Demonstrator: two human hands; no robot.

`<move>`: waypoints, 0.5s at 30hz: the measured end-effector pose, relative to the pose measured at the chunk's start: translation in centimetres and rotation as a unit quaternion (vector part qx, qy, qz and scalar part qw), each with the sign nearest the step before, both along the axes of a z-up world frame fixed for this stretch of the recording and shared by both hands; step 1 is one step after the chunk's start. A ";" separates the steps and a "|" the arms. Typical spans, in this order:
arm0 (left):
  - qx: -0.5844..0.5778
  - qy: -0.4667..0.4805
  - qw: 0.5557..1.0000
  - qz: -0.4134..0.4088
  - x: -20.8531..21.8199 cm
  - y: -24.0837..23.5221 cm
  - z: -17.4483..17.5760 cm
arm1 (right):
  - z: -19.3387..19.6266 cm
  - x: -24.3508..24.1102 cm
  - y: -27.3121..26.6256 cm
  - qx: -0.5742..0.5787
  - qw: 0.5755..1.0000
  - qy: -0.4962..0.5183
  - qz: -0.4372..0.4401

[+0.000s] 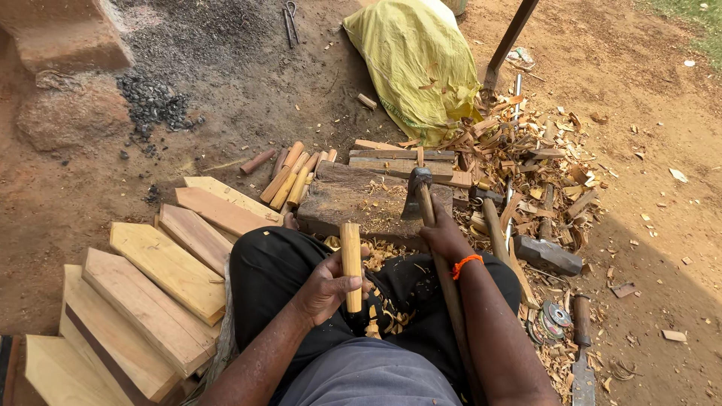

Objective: The person sits on the ground and uses a hammer and chisel to shape small wooden dowels. They repeatedly strike the chisel to remove wood shavings and refine the dowel's shape, then place the finished pieces aside.

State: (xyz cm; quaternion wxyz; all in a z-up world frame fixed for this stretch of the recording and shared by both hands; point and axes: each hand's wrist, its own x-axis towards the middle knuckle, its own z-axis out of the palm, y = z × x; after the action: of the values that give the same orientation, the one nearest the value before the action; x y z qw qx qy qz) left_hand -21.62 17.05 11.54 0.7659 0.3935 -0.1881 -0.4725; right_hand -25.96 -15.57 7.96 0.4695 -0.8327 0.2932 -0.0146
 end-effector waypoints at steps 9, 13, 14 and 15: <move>0.028 0.049 0.998 0.035 4.2 -3.8 -0.7 | -0.9 -1.5 -1.1 0.288 0.952 -0.101 0.020; -0.004 -0.010 0.998 0.059 10.4 -7.8 -1.1 | -1.7 -2.6 -1.3 0.378 0.917 -0.113 0.053; -0.024 0.017 0.998 0.057 11.4 -8.8 -1.2 | -1.4 -2.8 -1.3 0.401 0.907 -0.113 0.062; -0.049 0.035 0.997 0.054 13.1 -10.0 -1.0 | -0.9 -2.3 -1.5 0.397 0.910 -0.103 0.059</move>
State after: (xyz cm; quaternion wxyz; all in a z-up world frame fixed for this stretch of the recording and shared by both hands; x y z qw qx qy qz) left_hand -8.50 7.04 10.51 0.8147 0.3484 -0.1627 -0.4341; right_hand -28.23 -17.03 7.08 0.7889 -0.5874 0.1748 0.0451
